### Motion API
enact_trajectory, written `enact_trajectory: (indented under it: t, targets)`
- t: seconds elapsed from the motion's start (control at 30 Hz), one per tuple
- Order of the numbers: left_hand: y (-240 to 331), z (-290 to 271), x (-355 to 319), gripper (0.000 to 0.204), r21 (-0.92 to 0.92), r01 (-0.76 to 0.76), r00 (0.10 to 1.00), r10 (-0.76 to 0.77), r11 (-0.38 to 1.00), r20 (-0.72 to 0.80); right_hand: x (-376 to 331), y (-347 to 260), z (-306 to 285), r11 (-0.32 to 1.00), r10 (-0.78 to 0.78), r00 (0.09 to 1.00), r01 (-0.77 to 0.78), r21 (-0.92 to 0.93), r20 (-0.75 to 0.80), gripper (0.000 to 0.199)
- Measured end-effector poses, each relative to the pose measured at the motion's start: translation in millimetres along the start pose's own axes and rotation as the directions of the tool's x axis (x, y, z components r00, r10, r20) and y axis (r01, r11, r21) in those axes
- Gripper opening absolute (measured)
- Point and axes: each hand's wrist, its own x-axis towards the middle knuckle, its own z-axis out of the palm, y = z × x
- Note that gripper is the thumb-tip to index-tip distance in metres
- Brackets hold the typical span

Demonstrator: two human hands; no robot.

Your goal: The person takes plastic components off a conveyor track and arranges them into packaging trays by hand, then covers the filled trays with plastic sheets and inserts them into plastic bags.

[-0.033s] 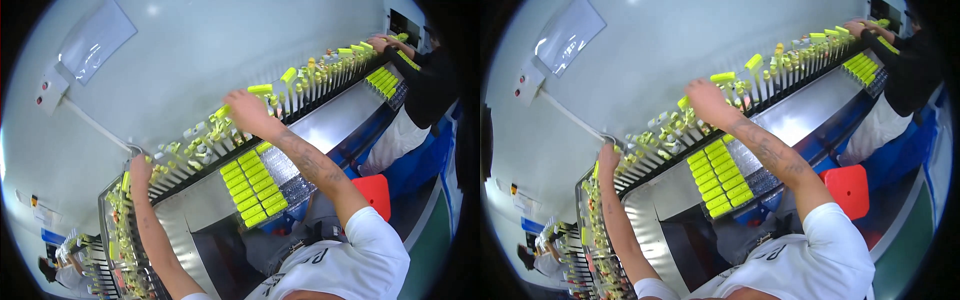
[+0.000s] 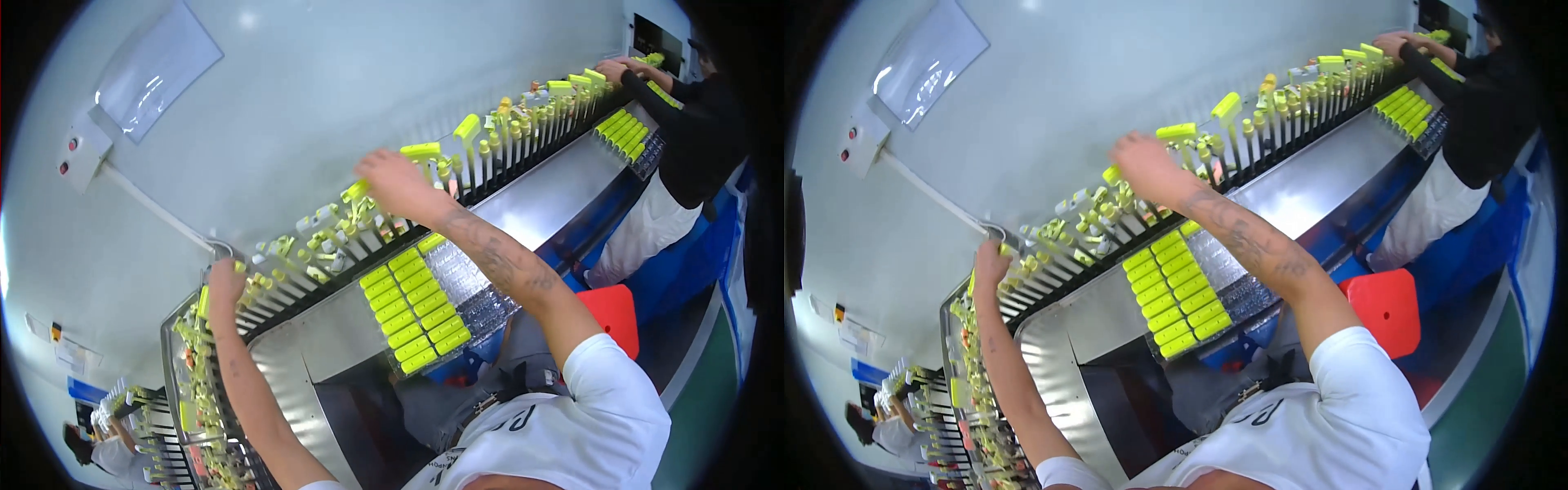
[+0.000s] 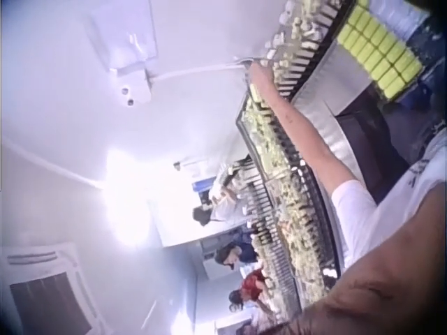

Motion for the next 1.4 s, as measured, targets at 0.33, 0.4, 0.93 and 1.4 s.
enact_trajectory:
  t: [0.33,0.4,0.93,1.4]
  targets:
    - [-146,-47,-29,0.025,-0.636,0.387,0.920,-0.325,0.668,0.218,67,-37,72,0.900,-0.044,0.912,-0.142,0.413,0.408,0.036]
    - [-151,-66,-76,0.032,-0.758,0.344,0.918,-0.367,0.554,0.149,72,-59,83,0.826,0.067,0.895,-0.297,0.479,0.441,0.039]
    - [249,54,-120,0.052,-0.839,-0.089,0.993,0.109,0.537,-0.036,-108,53,-50,0.745,0.245,0.881,-0.438,0.503,0.404,0.048]
    - [349,125,-67,0.050,-0.614,-0.393,0.901,0.419,0.684,-0.110,-180,97,30,0.886,0.199,0.876,-0.352,0.301,0.439,0.047]
